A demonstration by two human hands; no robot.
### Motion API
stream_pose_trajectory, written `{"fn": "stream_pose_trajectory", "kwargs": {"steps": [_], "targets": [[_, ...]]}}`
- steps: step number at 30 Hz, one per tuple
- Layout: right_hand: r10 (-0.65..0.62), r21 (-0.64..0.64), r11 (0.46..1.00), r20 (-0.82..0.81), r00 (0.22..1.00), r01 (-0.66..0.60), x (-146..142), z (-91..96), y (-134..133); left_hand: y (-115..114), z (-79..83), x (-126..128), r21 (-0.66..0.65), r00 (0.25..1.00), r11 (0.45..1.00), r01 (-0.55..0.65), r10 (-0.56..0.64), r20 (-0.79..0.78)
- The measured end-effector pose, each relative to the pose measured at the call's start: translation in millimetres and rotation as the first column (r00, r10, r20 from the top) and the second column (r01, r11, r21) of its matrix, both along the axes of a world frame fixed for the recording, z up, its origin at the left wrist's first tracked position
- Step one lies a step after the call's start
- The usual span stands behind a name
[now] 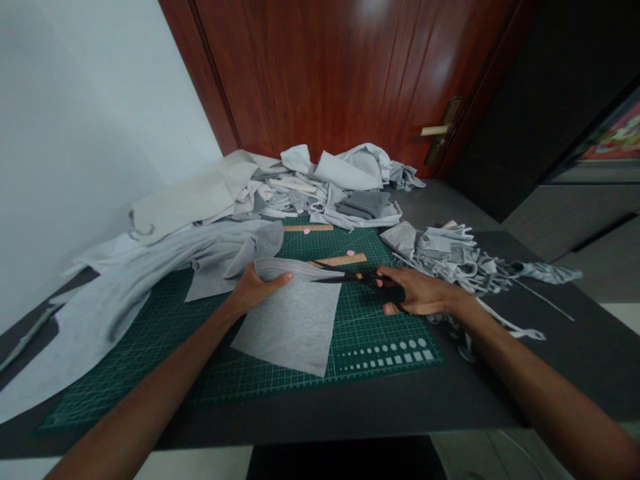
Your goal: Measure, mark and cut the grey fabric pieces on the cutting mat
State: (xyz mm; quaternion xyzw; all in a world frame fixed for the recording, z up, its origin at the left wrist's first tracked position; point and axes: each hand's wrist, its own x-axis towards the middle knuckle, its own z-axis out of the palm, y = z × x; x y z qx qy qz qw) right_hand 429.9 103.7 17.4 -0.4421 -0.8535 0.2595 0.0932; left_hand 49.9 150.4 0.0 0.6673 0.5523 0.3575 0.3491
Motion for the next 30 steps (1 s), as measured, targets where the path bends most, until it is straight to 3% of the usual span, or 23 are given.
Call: {"fn": "stream_pose_trajectory", "kwargs": {"steps": [25, 30], "targets": [[-0.012, -0.028, 1.0, -0.015, 1.0, 0.012, 0.2, 0.0, -0.7, -2.0, 1.7, -0.2, 0.016, 0.999, 0.999, 0.038, -0.038, 0.022], [-0.007, -0.013, 1.0, -0.028, 1.0, 0.007, 0.3, -0.1, -0.8, -1.8, 1.6, 0.0, 0.008, 1.0, 1.0, 0.002, -0.002, -0.008]]}}
